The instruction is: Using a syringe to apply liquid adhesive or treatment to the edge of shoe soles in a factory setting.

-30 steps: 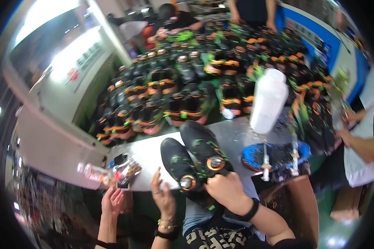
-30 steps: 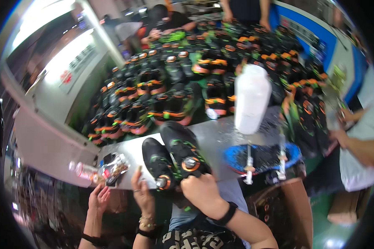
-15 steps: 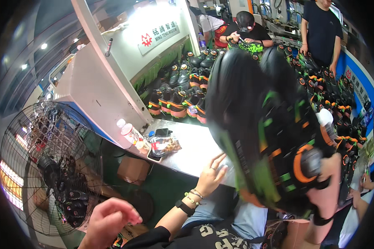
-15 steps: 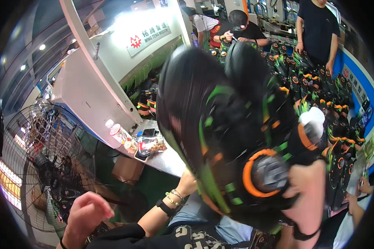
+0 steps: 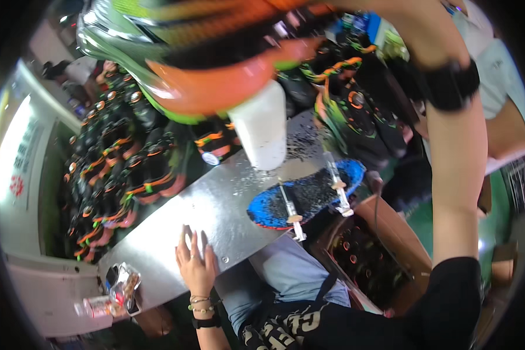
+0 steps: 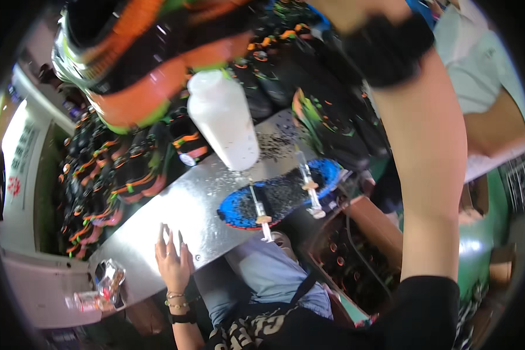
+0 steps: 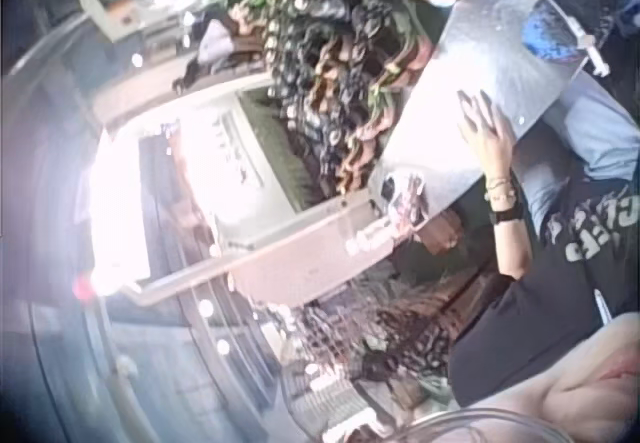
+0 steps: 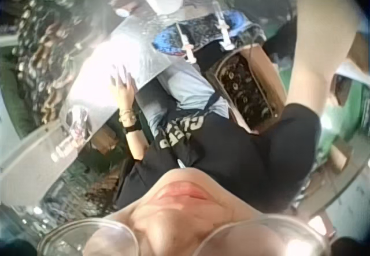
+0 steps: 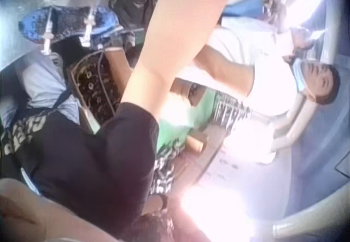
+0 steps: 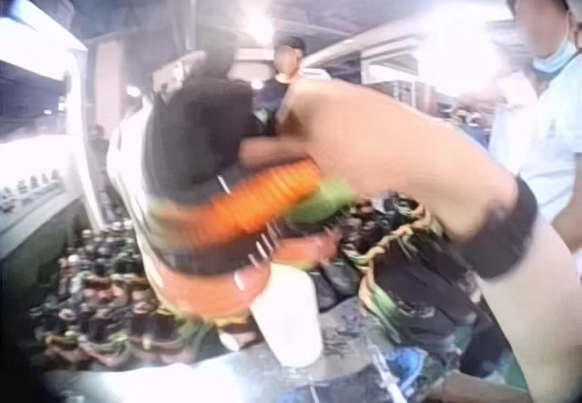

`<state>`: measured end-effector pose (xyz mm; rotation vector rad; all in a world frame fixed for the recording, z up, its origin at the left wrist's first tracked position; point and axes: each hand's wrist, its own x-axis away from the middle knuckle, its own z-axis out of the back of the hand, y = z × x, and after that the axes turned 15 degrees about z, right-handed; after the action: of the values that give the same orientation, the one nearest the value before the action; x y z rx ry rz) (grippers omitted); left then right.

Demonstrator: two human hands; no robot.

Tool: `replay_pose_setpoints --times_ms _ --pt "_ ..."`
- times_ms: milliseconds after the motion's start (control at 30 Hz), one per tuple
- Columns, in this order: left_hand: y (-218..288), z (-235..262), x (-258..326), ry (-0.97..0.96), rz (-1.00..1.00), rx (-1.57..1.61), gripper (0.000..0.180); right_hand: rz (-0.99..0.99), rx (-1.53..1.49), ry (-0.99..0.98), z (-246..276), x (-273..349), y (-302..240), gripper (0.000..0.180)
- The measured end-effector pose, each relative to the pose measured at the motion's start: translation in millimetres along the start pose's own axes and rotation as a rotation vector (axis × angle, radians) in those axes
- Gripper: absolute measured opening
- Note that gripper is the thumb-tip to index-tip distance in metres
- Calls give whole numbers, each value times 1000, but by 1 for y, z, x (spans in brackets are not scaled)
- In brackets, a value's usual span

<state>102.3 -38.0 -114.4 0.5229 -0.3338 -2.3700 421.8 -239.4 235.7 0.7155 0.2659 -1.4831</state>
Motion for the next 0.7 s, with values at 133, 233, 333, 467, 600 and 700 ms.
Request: replay_pose_setpoints --times_ms 133,233,333,467,600,700 --pt "13 -10 1 -48 6 -1 44 319 117 -29 2 -11 86 20" --pt "10 -6 5 -56 44 -10 43 -158 173 -168 14 -22 67 20" --pt "1 -7 9 -64 69 -41 43 -75 124 -214 24 -20 71 26" --pt "-2 -5 8 -54 77 -21 44 6 132 -236 20 -20 118 28" --pt "-4 -4 4 -31 93 7 45 -140 62 -410 7 6 136 26" --pt "-1 2 1 -42 89 49 45 -256 46 -524 10 25 148 25"
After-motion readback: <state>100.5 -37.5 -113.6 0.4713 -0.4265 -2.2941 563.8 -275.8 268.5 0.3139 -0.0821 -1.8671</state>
